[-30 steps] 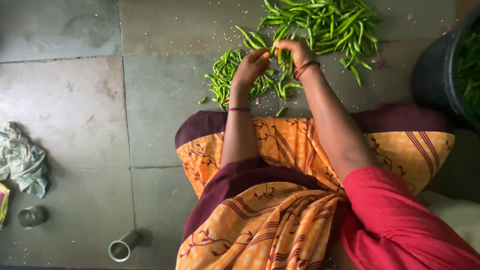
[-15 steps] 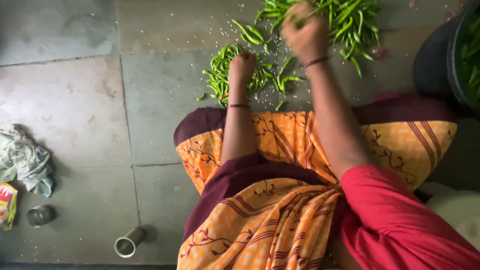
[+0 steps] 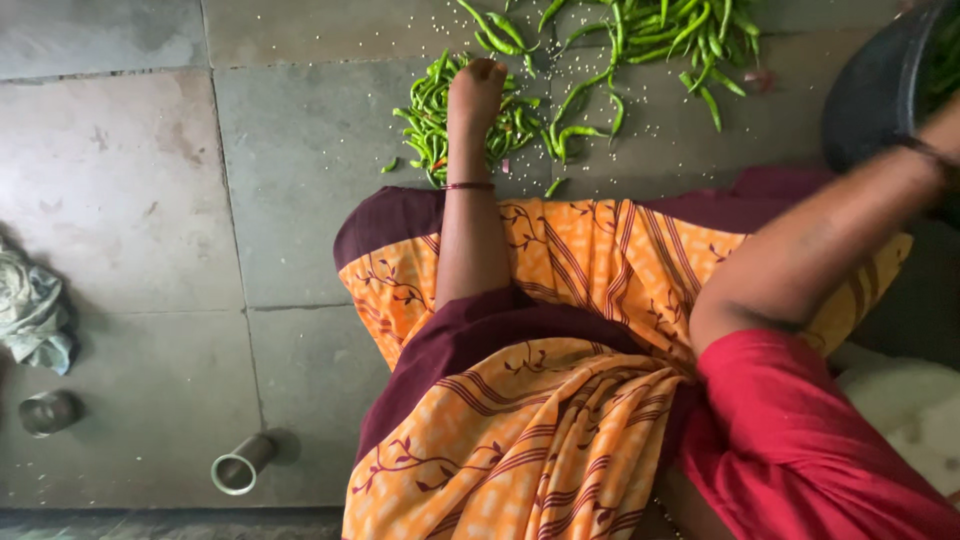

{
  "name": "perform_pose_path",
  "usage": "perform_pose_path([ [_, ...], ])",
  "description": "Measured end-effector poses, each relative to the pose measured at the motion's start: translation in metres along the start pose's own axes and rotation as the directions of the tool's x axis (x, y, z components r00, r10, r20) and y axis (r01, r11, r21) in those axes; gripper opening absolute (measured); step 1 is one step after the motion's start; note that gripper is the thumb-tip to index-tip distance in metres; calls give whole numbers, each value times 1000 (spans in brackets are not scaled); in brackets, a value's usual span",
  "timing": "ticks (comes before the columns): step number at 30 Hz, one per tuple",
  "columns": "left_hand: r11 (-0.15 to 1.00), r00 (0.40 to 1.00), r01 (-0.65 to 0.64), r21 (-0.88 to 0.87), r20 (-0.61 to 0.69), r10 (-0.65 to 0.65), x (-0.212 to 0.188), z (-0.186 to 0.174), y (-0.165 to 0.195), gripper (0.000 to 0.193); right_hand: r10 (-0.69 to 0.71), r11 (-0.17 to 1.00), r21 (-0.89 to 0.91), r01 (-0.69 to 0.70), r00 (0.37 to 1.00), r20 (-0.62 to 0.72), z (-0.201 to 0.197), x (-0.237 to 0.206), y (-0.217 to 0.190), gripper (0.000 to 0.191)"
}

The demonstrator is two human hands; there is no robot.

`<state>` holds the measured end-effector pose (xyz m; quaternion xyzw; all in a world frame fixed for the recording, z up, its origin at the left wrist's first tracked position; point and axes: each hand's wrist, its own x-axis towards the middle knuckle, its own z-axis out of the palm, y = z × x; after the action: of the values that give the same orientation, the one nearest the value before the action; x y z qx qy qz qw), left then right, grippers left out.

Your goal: The person sits on the floor and removes the stems from green chilies one at a time by hand, placing the trimmed chilies into a pile beside them while untrimmed chilies are drawn from a larger heap and a bucket.

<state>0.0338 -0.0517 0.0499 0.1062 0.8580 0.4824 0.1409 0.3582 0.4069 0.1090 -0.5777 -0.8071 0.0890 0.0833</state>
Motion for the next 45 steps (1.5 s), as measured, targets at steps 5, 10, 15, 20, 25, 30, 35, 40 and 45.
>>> perform_pose_path([
  [5, 1000, 1000, 22, 18, 7, -22, -5, -2, -4, 36, -780, 615, 493, 615, 566, 267, 54, -74, -190, 32],
  [10, 997, 999, -1, -73, -44, -2, -2, -7, -7, 36, -50, 711, 144, 688, -154, 987, 114, -230, -262, 38],
  [15, 996, 999, 48, -71, 15, -47, -4, -7, -1, 36, -712, 433, 708, 557, -270, 648, 124, -268, -280, 45],
  [20, 999, 999, 32, -21, -17, -32, -3, -11, 3, 37, -921, 387, 741, 549, 275, 276, 113, -206, -305, 38],
  [25, 998, 1000, 10, -56, -23, -12, -1, -10, 3, 36, -646, 763, 334, 553, 650, 399, 101, -153, -260, 28],
  [30, 997, 998, -64, -36, -22, 63, -1, -4, 0, 36, -309, 888, 220, 403, 169, 936, 118, -183, -261, 14],
  [35, 999, 1000, 12, -43, -6, -12, 2, 1, -5, 35, -545, 836, 409, 366, 453, 706, 119, -187, -292, 17],
  [40, 995, 999, -51, -85, -17, 49, 6, 8, -3, 34, -895, 444, 390, 807, 420, 149, 114, -191, -283, 20],
  [45, 999, 999, -36, 0, -1, 36, 5, 16, 2, 31, -881, 455, 272, 848, 384, 277, 123, -203, -279, 13],
])
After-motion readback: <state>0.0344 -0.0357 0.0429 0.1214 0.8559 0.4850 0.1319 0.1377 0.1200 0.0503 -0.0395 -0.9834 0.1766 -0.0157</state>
